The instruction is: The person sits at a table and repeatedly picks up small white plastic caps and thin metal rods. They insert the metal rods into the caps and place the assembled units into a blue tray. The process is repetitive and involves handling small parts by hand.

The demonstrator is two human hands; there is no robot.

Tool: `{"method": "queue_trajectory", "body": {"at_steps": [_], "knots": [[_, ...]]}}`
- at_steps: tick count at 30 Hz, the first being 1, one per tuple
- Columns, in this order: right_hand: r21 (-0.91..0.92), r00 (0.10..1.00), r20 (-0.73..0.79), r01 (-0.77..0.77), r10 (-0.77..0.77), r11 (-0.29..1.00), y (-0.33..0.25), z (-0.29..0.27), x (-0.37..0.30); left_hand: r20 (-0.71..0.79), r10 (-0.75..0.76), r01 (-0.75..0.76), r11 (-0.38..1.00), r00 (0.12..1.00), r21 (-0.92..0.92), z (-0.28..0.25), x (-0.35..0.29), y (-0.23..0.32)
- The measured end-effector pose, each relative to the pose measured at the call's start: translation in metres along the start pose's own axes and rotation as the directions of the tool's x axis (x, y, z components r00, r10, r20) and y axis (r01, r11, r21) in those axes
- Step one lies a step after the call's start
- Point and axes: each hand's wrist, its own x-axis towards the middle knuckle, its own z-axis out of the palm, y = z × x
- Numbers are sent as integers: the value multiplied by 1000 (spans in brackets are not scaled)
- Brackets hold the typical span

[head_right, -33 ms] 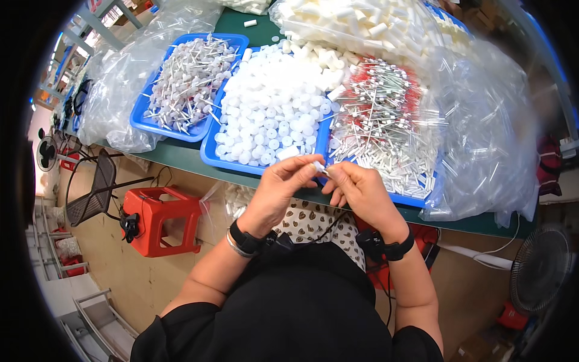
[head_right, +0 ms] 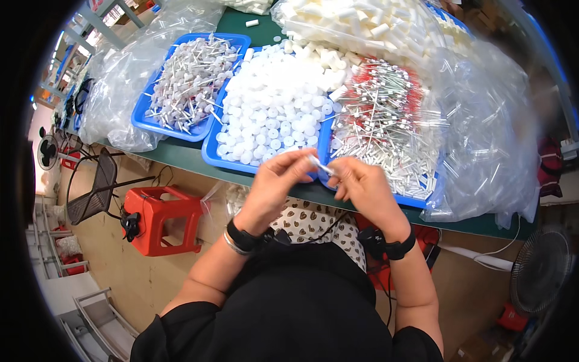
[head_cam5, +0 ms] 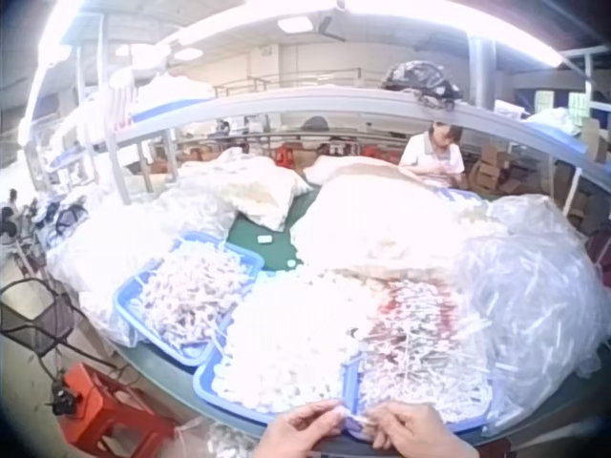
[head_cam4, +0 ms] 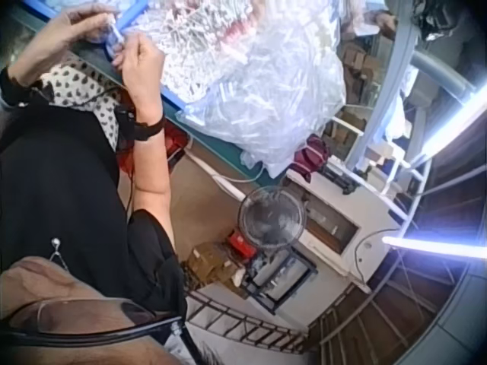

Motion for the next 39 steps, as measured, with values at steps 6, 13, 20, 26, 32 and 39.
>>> {"method": "queue_trajectory", "body": {"at_steps": [6, 13, 20, 26, 32, 39], "knots": [[-824, 879, -138, 154, -456, 546, 13, -12, 41, -458, 607, -497, 795, 650, 347, -96, 56, 100], [-839, 920, -180, 41, -347, 542, 24, -15, 50, -73, 825, -264, 261, 560, 929, -120, 64, 105], [-627, 909, -321, 8, -267, 779, 2, -27, 26, 335, 411, -437, 184, 848, 880, -55, 35, 21], [-629, 862, -257, 194, -437, 753, -3, -31, 8, 364, 364, -437, 139, 857, 889, -48, 40, 18], [-525, 949, -212, 90, -232, 846, -1, -28, -6, 292, 460, -419, 203, 839, 885, -31, 57, 12], [-539, 971, -168, 53, -169, 841, -5, -18, -15, 307, 450, -400, 127, 839, 908, -24, 66, 10]]}}
